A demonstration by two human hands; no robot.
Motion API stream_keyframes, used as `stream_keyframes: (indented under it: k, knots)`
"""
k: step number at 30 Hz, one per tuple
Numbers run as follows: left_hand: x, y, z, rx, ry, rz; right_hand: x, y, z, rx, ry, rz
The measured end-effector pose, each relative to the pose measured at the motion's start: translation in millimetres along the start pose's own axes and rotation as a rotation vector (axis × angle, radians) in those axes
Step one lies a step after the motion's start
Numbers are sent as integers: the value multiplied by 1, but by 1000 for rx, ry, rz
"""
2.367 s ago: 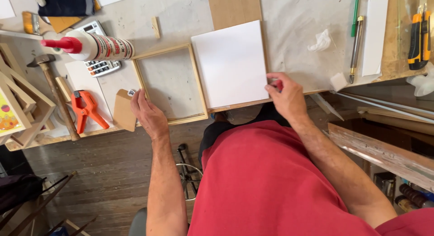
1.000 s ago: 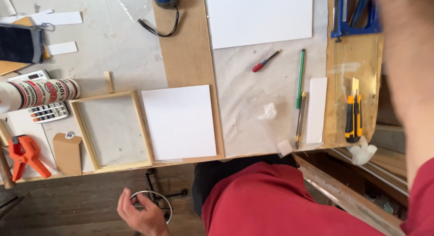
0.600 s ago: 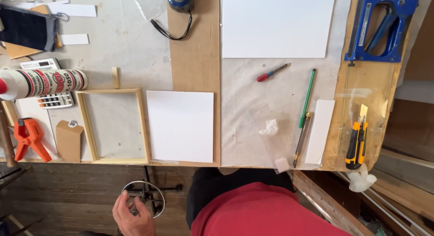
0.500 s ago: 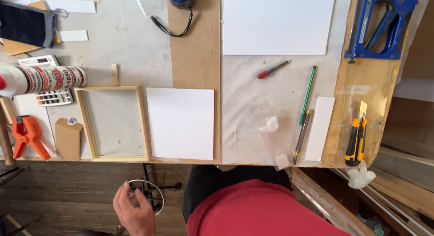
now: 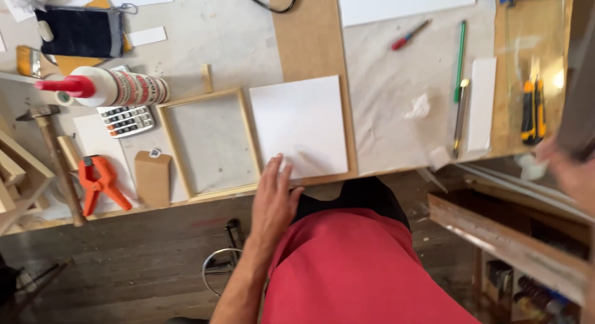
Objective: Measuring, marking, and cutting white backing boards to fit wooden frames on a workbench.
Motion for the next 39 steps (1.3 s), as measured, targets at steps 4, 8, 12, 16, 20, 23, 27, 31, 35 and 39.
stream_keyframes:
  k: [4, 8, 12, 16, 20, 23, 27, 31, 35, 39]
  knots:
    - [13, -14, 30, 120, -66, -129, 63, -120, 146, 190, 42, 70]
    - [9, -18, 31, 267, 28, -70, 115, -202, 213, 346, -6, -22]
    - [-4, -15, 28, 314, -13, -4, 128, -255, 237, 159, 104, -281]
    - [-25, 28, 27, 137, -373, 511, 131, -280, 253, -21, 332, -580]
    - [-57, 96, 39, 375, -355, 726, 153, -322, 264, -184, 393, -1093]
    - [-61, 95, 34, 224, -292, 710, 139, -353, 275, -147, 358, -1138]
    - [-79, 72, 17, 432, -54, 357, 126, -355, 314, 188, -115, -266]
    - [-70, 57, -5, 722, -102, 115, 88, -347, 338, -380, 302, 569]
    - [-50, 46, -38, 897, -198, 133, 132, -229, 352, -45, -151, 733]
    - [-10, 38, -61, 914, -370, -42, 193, -181, 394, 721, -538, 86]
Point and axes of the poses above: each hand's wrist, its own z-axis away from the middle knuckle, its own x-axis out of the palm, y = z × x, the point moved 7 cm from there along -z, towards the middle knuckle, and after that the axes turned 9 degrees about y, right-handed, at the moved point
